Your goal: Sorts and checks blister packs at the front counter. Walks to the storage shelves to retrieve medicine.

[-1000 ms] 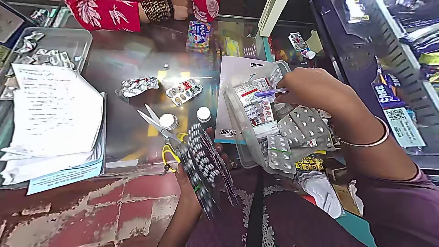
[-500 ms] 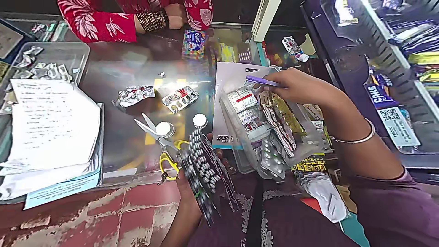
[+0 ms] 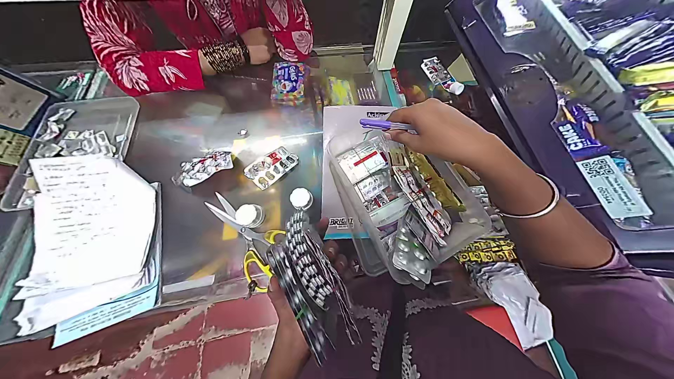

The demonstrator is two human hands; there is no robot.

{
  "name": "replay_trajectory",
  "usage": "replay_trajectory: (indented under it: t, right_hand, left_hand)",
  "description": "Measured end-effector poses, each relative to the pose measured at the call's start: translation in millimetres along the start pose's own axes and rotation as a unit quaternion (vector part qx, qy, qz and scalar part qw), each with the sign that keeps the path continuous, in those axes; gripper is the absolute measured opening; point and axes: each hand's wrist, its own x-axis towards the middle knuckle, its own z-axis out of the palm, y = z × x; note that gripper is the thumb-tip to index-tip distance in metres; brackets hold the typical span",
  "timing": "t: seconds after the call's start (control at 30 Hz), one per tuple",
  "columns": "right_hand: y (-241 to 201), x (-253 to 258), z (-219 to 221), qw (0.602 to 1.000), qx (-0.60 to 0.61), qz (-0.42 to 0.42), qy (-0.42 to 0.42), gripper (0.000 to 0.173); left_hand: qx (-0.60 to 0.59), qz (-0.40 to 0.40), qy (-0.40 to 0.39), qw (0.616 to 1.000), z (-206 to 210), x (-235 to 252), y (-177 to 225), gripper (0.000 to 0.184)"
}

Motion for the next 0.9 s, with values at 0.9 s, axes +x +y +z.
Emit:
replay_trajectory:
  t: [0.9]
  right_hand:
    - [-11, -60, 27, 0.976, -0.07, -0.185, 0.093, 0.03]
  left_hand:
    - [-0.03, -0.037, 0.009, 0.999, 16, 19, -2, 0.061]
